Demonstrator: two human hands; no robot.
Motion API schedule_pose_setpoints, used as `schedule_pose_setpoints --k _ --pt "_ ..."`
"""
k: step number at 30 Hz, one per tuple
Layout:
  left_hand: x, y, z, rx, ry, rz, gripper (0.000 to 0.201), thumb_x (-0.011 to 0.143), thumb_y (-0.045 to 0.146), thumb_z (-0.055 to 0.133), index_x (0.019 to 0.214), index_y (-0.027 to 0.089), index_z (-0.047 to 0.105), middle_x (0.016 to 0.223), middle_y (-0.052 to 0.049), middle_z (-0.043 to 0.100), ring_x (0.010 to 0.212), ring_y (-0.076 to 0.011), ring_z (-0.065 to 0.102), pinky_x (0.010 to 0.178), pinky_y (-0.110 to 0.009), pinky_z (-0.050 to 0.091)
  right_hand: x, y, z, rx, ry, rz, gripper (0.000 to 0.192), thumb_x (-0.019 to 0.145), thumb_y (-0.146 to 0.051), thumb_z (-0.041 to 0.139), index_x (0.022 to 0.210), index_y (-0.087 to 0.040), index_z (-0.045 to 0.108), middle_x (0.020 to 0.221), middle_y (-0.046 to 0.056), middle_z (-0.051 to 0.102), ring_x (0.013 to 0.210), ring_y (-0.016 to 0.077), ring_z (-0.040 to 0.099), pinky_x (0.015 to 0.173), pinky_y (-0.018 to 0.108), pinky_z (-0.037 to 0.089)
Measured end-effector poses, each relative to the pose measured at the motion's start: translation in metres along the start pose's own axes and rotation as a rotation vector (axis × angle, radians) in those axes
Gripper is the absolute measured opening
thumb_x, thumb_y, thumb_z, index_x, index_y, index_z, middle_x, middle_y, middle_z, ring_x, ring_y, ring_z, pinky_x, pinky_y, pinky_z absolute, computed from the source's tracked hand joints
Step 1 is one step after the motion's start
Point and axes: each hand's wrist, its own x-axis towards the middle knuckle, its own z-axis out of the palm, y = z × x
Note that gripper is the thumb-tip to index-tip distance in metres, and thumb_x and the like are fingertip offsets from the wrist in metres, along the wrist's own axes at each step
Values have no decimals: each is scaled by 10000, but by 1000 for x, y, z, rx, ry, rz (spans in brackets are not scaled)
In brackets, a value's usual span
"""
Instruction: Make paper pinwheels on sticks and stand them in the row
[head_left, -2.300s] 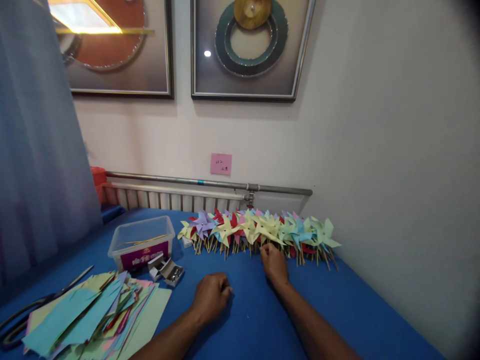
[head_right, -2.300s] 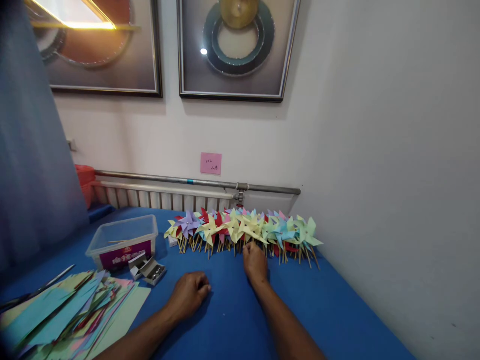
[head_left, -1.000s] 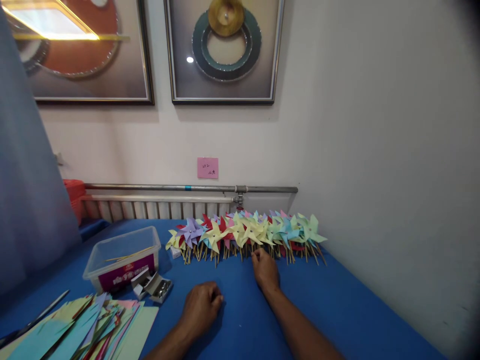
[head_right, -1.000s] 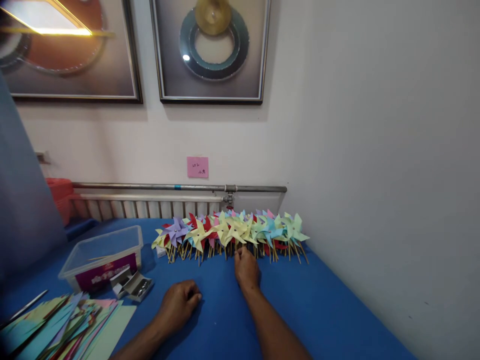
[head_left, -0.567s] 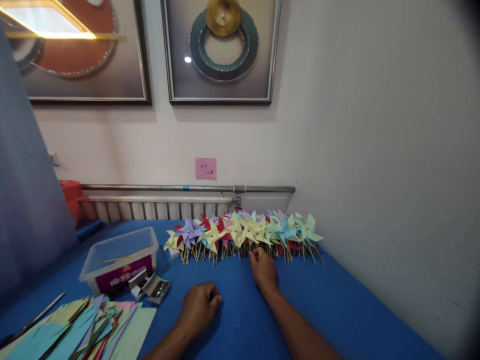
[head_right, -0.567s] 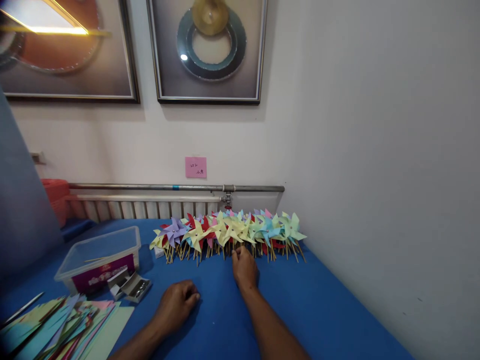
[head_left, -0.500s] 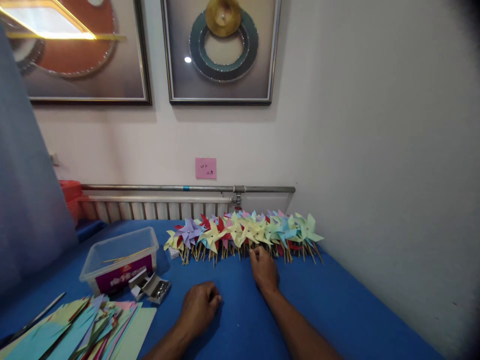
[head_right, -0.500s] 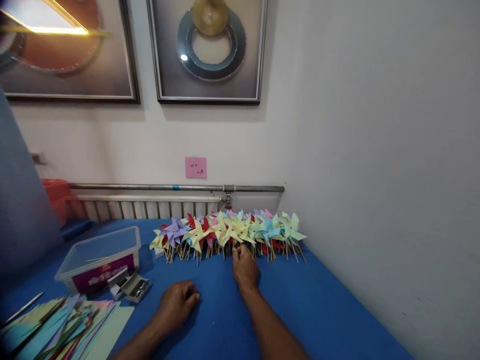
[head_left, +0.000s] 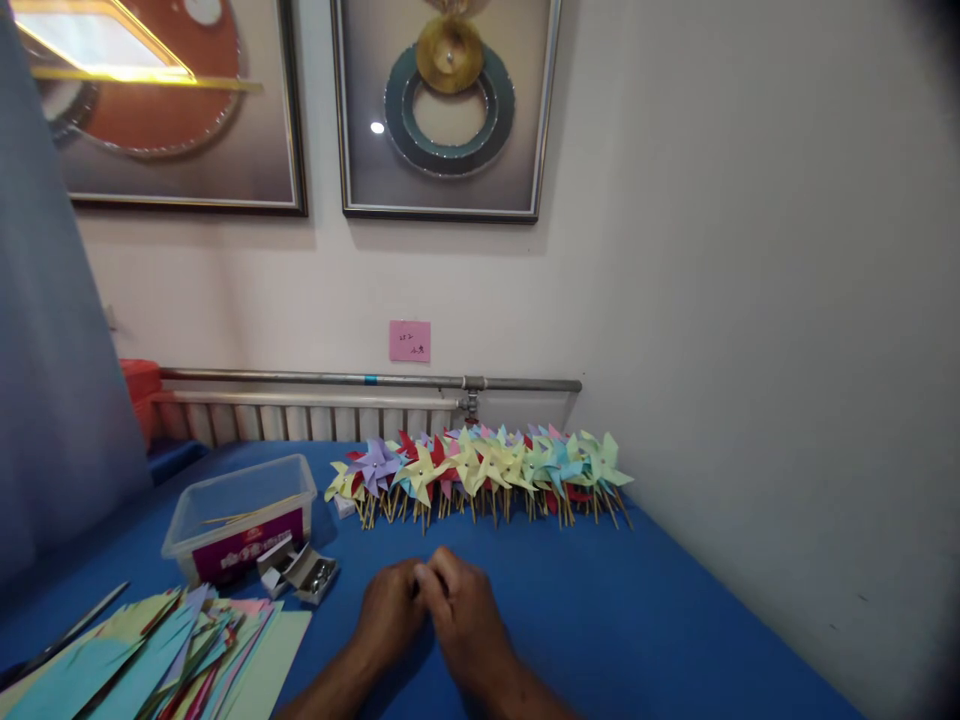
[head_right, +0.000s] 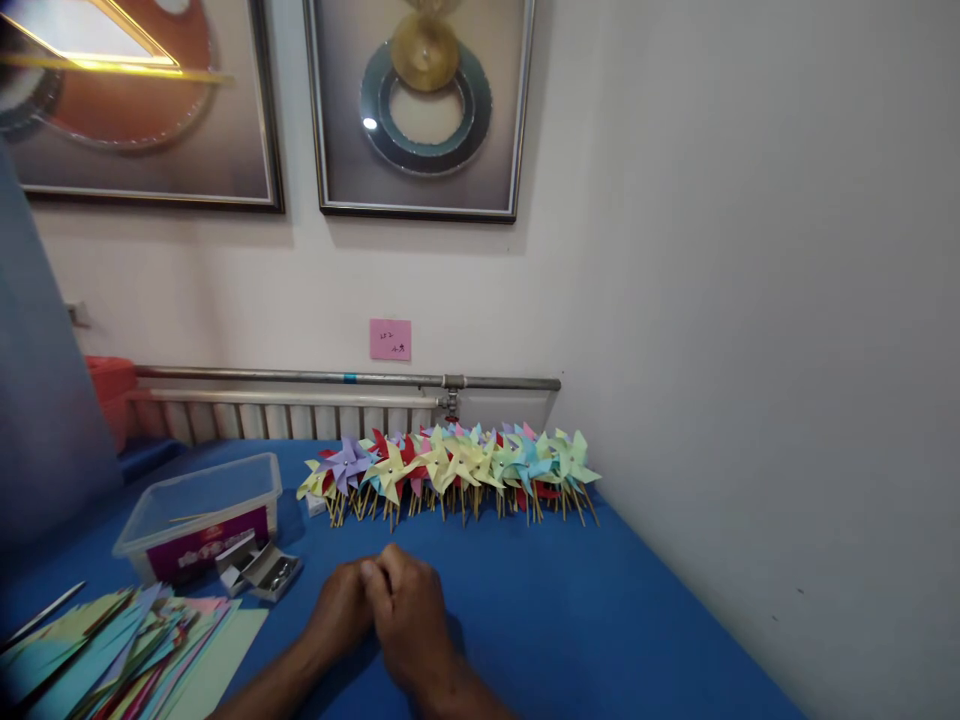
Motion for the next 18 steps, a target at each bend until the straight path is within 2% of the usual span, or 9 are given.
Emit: schedule_pose_setpoints --k 3,6,12,18 --pt "1 -3 -4 50 37 -56 190 897 197 548 756 169 672 793 -38 745 731 -155 625 639 -255 306 -9 6 14 66 7 82 334 999 -357 453 694 -226 488 638 -32 576 612 133 504 593 257 305" --pt "3 -8 -5 25 70 -72 150 846 138 552 762 176 671 792 -22 742 750 -149 626 650 -244 307 -10 17 23 89 -44 137 302 986 -331 462 713 -221 529 656 -22 604 636 143 530 606 259 315" --pt "4 -13 -2 23 82 -68 156 841 155 558 732 181 667 749 -17 722 710 -148 604 629 -250 282 -5 23 22 107 -78 166 299 973 -346 486 709 -219 543 631 -35 573 612 139 505 602 260 307" --pt "2 -12 -4 34 36 -73 121 812 146 565 742 180 657 781 -22 733 735 -151 617 656 -248 314 -8 20 22 121 -117 166 265 959 -314 509 719 -220 567 668 -22 620 645 145 541 612 257 317"
